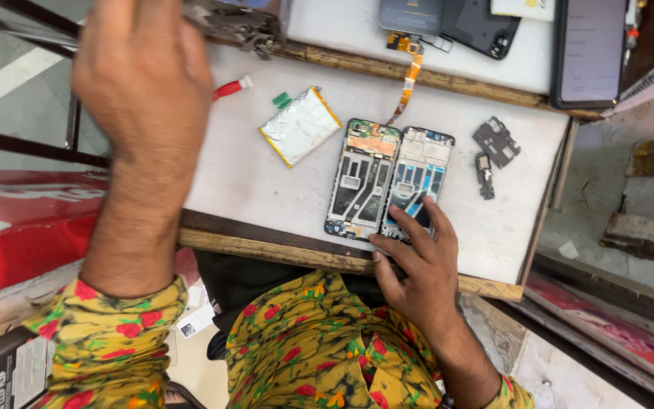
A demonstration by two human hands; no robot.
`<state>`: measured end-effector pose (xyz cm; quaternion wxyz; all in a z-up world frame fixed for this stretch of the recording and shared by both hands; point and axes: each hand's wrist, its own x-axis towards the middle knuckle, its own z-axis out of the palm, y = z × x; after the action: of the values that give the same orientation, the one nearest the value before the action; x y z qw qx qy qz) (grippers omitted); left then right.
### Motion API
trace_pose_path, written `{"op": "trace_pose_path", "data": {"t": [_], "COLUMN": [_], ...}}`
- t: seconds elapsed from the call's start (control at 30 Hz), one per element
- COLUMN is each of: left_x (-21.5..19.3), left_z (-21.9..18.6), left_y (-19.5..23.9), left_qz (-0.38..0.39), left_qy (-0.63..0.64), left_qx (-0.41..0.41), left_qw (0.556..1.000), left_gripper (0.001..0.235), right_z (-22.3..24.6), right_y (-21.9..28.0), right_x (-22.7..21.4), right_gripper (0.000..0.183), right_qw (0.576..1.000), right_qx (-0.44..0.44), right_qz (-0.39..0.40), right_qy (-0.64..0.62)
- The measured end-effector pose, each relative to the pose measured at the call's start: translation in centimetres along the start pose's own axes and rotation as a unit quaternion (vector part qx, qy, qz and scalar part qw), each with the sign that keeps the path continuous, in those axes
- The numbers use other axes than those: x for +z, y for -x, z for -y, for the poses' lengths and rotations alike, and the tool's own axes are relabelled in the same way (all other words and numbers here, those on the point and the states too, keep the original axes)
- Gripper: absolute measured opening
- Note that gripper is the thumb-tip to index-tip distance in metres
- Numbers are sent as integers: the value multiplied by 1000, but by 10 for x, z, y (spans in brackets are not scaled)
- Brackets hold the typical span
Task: The person works on a disassembled smartphone on a workbench, handling the battery, screen assembly, and internal components. They connect a charging cable to the phone, use a screwdriver to remove screws, and manipulate ribbon cables and connectors while another phone is visible nearby.
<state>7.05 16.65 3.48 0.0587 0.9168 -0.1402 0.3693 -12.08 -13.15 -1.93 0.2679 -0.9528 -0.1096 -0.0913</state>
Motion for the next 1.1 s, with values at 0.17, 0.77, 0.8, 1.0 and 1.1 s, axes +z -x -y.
{"op": "trace_pose_path", "data": {"t": [0.17, 0.77, 0.8, 1.0, 1.1], "left_x": [9, -41, -39, -33, -28], "left_z": [3, -72, -79, -89, -91], "left_y": [5, 76, 82, 104, 106], "left_qz": [10, 252, 278, 301, 304], "left_qy": [-1, 334, 362, 347, 344], "left_qx": [42, 62, 65, 101, 98], "left_qw": [999, 906, 888, 882, 883], "left_gripper": [37, 27, 28, 44, 40], "right_z": [-1, -20, -20, -20, -25], "right_y": [2, 15, 15, 18, 23], "right_x": [1, 0, 0, 4, 8], "right_gripper": [26, 24, 25, 35, 39], "right_qw": [1000, 979, 980, 979, 960], "right_qx": [8, 76, 74, 59, 75], "right_qz": [-4, -82, -80, -84, -104], "right_qy": [-7, -172, -169, -179, -247]}}
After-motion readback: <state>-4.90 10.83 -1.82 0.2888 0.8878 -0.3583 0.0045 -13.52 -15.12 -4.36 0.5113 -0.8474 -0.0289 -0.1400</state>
